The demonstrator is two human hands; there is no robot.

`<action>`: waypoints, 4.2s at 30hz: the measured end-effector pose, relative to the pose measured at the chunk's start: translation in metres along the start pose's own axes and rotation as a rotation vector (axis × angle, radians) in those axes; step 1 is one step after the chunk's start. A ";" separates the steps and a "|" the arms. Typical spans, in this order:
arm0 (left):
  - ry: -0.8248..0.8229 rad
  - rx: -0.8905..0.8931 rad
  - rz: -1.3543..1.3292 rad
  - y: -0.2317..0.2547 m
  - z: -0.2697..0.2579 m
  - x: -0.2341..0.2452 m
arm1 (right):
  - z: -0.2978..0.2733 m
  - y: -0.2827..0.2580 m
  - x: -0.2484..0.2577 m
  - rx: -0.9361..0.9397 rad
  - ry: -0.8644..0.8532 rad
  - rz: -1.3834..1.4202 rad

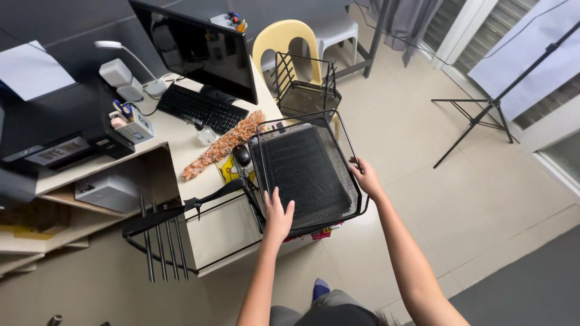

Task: The person disassembles a black wire mesh document rack, removing the trays and placing them on a nearby chair. They then use a fluffy duster to clean the top and glass surface of a printer on the desk.

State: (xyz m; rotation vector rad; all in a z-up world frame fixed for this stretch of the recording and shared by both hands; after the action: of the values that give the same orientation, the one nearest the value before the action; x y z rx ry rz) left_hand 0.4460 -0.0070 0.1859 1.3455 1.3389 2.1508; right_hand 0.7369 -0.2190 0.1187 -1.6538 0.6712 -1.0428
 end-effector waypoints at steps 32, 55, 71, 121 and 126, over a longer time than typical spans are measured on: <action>0.126 0.103 0.104 -0.040 0.016 -0.002 | -0.024 -0.001 -0.029 -0.507 -0.403 0.342; 0.062 0.310 -0.601 0.047 0.249 -0.286 | 0.110 0.115 0.250 -0.677 -0.177 0.717; 0.027 0.314 -0.411 -0.066 0.454 -0.449 | 0.369 0.211 0.282 -0.712 0.001 0.456; 0.946 0.544 -0.417 -0.033 0.733 -0.293 | 0.910 0.235 -0.135 -0.525 -1.026 -0.038; 0.882 0.610 -0.346 -0.041 0.740 -0.300 | 0.923 0.270 -0.166 -0.699 -1.056 0.008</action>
State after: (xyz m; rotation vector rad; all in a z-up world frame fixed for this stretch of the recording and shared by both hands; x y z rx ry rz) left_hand 1.2001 0.2400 0.0870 0.1528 2.4659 2.2238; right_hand 1.4882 0.2580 -0.2812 -2.4464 0.3045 0.2171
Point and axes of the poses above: each hand's wrist, its own z-axis towards the middle knuckle, its own x-axis out of the back of the hand, y = z × x, the point moved 10 cm from there along z, towards the middle knuckle, and after that the axes turned 11 degrees about -x, right-handed, at the moved point
